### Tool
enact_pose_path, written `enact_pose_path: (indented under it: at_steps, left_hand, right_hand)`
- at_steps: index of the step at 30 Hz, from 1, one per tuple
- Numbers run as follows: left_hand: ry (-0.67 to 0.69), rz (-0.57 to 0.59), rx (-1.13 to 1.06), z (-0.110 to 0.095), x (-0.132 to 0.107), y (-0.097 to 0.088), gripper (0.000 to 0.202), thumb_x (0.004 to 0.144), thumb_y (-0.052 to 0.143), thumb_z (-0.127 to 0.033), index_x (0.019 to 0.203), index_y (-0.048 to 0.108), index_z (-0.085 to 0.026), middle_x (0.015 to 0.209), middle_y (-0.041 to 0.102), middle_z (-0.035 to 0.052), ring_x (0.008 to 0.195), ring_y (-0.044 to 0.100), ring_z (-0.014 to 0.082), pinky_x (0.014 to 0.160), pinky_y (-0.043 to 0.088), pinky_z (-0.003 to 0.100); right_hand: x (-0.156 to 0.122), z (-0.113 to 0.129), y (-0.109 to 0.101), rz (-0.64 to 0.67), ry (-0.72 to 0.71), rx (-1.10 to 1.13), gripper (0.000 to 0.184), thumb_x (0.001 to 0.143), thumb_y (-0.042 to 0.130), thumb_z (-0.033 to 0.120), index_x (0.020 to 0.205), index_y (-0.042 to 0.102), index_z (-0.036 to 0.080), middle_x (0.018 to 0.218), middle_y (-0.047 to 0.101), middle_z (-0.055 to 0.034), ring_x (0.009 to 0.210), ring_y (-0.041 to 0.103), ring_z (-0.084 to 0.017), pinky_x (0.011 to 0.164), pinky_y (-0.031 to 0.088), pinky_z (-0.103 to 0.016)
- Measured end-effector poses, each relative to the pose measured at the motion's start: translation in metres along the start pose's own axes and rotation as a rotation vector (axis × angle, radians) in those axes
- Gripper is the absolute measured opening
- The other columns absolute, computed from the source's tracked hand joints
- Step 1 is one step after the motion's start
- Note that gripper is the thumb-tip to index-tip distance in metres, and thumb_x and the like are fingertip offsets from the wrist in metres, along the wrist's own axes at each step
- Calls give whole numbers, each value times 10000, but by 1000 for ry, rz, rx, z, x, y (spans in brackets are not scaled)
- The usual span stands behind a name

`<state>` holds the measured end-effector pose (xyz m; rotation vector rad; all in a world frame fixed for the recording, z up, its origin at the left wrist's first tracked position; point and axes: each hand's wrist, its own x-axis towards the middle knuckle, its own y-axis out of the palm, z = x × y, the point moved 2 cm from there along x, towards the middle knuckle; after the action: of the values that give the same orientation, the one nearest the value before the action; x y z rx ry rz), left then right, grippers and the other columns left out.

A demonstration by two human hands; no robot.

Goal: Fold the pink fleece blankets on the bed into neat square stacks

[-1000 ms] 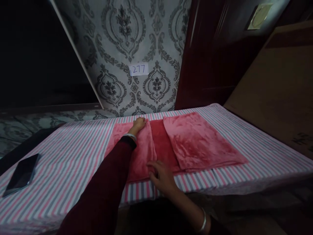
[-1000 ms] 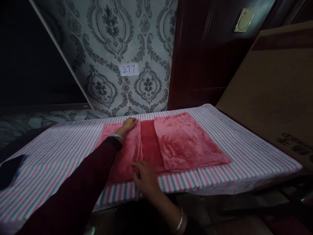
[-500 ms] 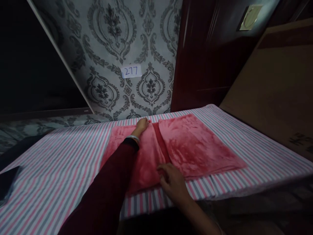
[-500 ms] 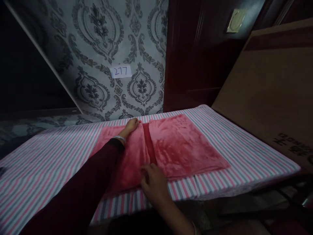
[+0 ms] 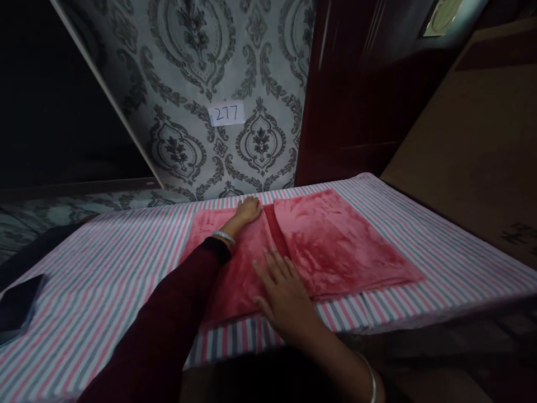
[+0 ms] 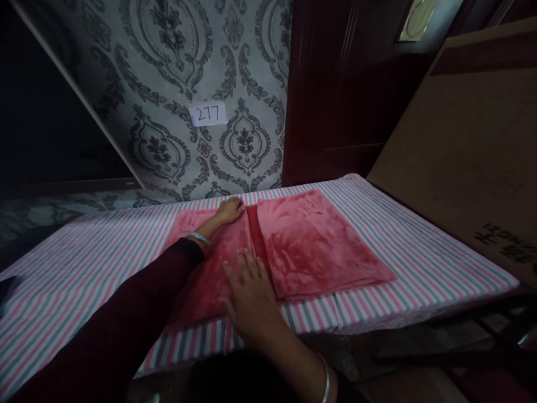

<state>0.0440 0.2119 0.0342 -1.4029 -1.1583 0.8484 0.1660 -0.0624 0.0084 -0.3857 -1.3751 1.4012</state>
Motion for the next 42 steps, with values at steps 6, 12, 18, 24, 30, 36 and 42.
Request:
enact_pose_path:
  at_steps: [6,12,18,24,30,36,42]
  left_hand:
    - [34,26,32,-6,-16,37,597,1038,337,-424,1576,384,-169,1654,392,163,1544,331,291,1276,192,552]
    - [14,75,20,-6,-15,39,662,1040,254,-463,1605,325,-127,1679,344,166,1570,282,264,1288,171,520]
    - [2,158,-18,2,-25,12,690,1032,233,-548,1625,310,-204,1718,268,90,1594,223,206,1287,207,442]
    - [-102,86,43,63,-78,-24,745,1026,257,-571,1642,264,-152,1728,218,145,1616,122,276,1298,12,543]
    - [-202,66,184,102,-113,-7,706,1036,234,-578,1645,274,-223,1717,259,145,1599,189,299,1270,87,622]
    - [-171,193,77,102,-109,-24,674,1039,249,-564,1641,279,-262,1715,267,131,1600,192,300,1254,123,640]
    - [-134,89,112,92,-157,-38,679,1032,296,-585,1632,307,-268,1724,248,119,1613,133,299,1269,89,608]
  right_hand:
    - [-4,-18,49,186,48,21,730,961,646,447,1613,396,236,1710,241,-128,1592,173,-330,1253,269,-554]
    - [-10,-23,58,194,43,-11,744,945,661,408,1615,393,227,1706,243,-136,1591,176,-334,1256,263,-560]
    - [-11,-26,61,169,25,-47,666,984,577,429,1604,417,249,1695,295,-123,1577,235,-321,1237,297,-550]
    - [-10,-27,61,189,37,-59,659,1004,534,473,1606,415,231,1698,281,-142,1583,216,-324,1236,282,-557]
    - [-9,-24,57,186,12,-47,649,1024,508,489,1611,401,235,1705,260,-142,1594,182,-297,1252,247,-548]
    - [12,-14,21,336,99,-38,572,1054,446,449,1581,453,227,1651,388,-141,1553,308,-286,1234,280,-531]
    - [90,-6,7,237,111,-68,595,1078,367,413,1634,347,201,1703,274,-128,1584,221,-278,1253,238,-478]
